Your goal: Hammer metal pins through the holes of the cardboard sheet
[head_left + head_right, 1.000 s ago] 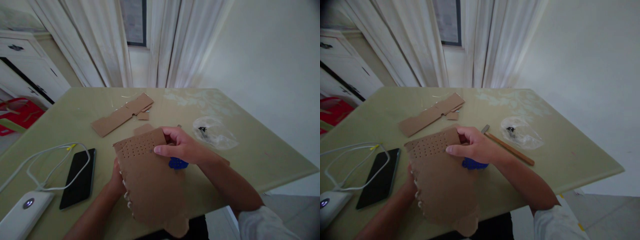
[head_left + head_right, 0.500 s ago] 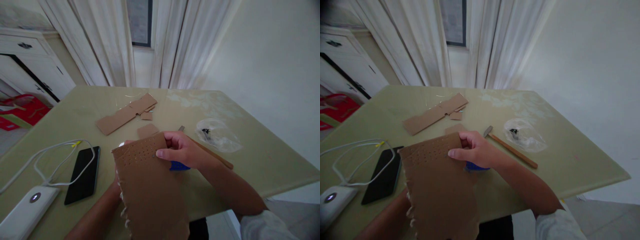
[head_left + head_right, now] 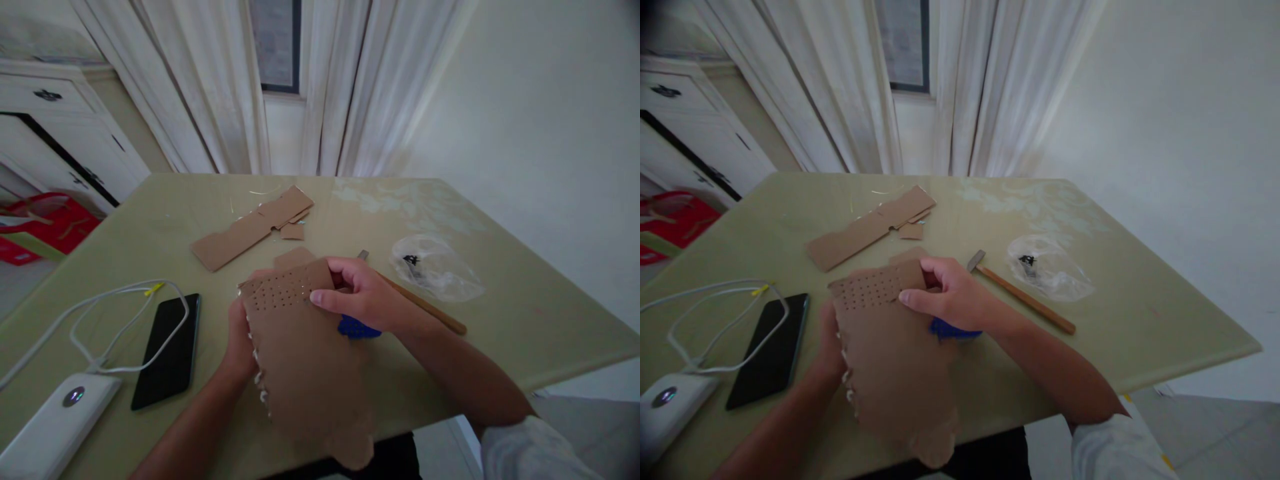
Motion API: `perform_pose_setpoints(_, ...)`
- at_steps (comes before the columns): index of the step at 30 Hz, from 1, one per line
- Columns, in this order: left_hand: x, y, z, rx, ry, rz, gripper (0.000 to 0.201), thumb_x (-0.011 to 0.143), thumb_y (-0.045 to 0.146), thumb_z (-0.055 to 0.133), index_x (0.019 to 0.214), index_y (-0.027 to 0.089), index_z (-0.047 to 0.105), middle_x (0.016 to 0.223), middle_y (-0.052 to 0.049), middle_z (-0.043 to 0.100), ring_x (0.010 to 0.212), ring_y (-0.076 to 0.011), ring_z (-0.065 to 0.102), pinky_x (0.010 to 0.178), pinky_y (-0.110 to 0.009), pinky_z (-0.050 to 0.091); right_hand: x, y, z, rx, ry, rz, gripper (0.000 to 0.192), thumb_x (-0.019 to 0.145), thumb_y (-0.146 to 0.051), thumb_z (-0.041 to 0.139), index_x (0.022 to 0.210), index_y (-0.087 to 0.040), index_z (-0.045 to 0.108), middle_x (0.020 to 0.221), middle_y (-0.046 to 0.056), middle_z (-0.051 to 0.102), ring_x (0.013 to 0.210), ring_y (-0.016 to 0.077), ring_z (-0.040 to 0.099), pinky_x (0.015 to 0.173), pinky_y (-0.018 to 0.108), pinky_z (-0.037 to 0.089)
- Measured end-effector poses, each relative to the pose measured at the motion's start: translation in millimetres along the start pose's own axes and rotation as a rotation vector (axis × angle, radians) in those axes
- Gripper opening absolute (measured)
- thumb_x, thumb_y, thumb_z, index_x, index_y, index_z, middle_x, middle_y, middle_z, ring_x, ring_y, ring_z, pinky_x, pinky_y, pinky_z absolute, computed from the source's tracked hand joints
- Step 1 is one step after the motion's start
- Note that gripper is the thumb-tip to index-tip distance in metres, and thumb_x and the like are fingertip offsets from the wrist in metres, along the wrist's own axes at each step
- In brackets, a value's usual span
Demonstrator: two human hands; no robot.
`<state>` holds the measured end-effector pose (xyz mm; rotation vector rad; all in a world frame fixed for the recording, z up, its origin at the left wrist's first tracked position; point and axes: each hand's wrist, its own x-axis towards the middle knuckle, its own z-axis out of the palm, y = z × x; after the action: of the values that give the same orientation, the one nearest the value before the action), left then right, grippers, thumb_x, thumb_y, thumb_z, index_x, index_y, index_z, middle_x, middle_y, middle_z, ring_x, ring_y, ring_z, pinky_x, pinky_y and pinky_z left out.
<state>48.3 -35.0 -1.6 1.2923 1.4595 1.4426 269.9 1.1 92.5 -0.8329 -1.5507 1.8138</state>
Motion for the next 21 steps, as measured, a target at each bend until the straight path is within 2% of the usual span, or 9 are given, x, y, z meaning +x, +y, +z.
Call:
perform_pose_setpoints(2,10,7,0.3,-0.05,0.057,0.001,0.044,0.092,0.062,0.073,0.118,0.028,0.076,0.114,-0.007,0.08,0.095,-0.0262,0.075,0.077,-0.039,0.064,-2,-4,-2,-0.035,0.012,-0.029,0.035,0.09,-0.039,0.087,0.114,-0.016,0.074,0.104,0.004,0.079,0.091,0.0162,0.073,0.08,0.027,0.058)
perform_pose_setpoints(4,17,9,0.1,-0.072,0.229,0.044,0.033,0.104,0.052,0.062,0.117,0.024,0.074,0.114,-0.007,0.079,0.092,-0.0199,0.072,0.076,-0.033,0.059,-3,-6,-3,-0.11,0.034,-0.06,0.032,0.089,-0.036,0.086,0.111,-0.016,0.074,0.104,0.004,0.079,0.09,0.0164,0.073,0.077,0.026,0.057)
perform_pose_setpoints(6,18,10,-1.4,-0.047,0.383,0.199,0.025,0.109,0.041,0.057,0.113,0.022,0.074,0.109,-0.006,0.077,0.092,-0.0172,0.069,0.08,-0.031,0.055,-3,-6,-3,-0.193,0.066,-0.074,0.028,0.09,-0.033,0.083,0.11,-0.016,0.074,0.104,0.005,0.078,0.092,0.0174,0.072,0.077,0.026,0.057)
perform_pose_setpoints(7,16,10,-2.5,-0.012,0.413,0.315,0.022,0.109,0.037,0.058,0.112,0.022,0.074,0.108,-0.006,0.076,0.095,-0.0176,0.069,0.083,-0.032,0.054,-3,-6,-2,-0.231,0.078,-0.07,0.025,0.091,-0.032,0.081,0.109,-0.016,0.074,0.104,0.005,0.078,0.093,0.0181,0.072,0.077,0.027,0.057)
perform_pose_setpoints(9,9,11,-4.3,0.108,0.358,0.572,0.017,0.108,0.032,0.061,0.113,0.023,0.074,0.108,-0.006,0.074,0.101,-0.0201,0.069,0.09,-0.037,0.054,-2,-5,0,-0.303,0.091,-0.055,0.021,0.092,-0.031,0.078,0.107,-0.016,0.074,0.102,0.005,0.078,0.093,0.0194,0.072,0.077,0.028,0.057)
perform_pose_setpoints(12,-2,14,-2.6,0.306,0.117,0.864,0.016,0.102,0.029,0.072,0.118,0.025,0.075,0.109,-0.006,0.075,0.102,-0.0222,0.069,0.091,-0.04,0.053,-2,-5,2,-0.409,0.106,-0.046,0.019,0.09,-0.032,0.079,0.099,-0.017,0.073,0.093,0.003,0.075,0.088,0.0199,0.069,0.074,0.029,0.055)
perform_pose_setpoints(14,-6,15,1.3,0.328,0.029,0.907,0.019,0.099,0.023,0.078,0.117,0.025,0.074,0.107,-0.005,0.074,0.097,-0.0207,0.069,0.088,-0.038,0.054,-2,-6,3,-0.474,0.115,-0.057,0.018,0.089,-0.033,0.08,0.094,-0.018,0.071,0.088,0.002,0.073,0.085,0.0194,0.067,0.071,0.028,0.054)
perform_pose_setpoints(17,-6,14,6.5,0.279,0.021,0.879,0.019,0.097,0.012,0.079,0.111,0.024,0.075,0.104,-0.003,0.072,0.095,-0.0184,0.067,0.084,-0.035,0.054,-2,-5,4,-0.549,0.118,-0.079,0.017,0.089,-0.033,0.078,0.092,-0.018,0.07,0.083,0.001,0.07,0.081,0.0181,0.064,0.068,0.027,0.051)
perform_pose_setpoints(21,-4,11,8.1,0.235,0.001,0.911,0.018,0.099,0.006,0.073,0.107,0.022,0.074,0.102,-0.004,0.076,0.096,-0.0183,0.069,0.085,-0.035,0.055,0,-1,4,-0.621,0.12,-0.085,0.017,0.091,-0.034,0.077,0.091,-0.019,0.069,0.079,0.0,0.067,0.076,0.0166,0.06,0.064,0.025,0.046)
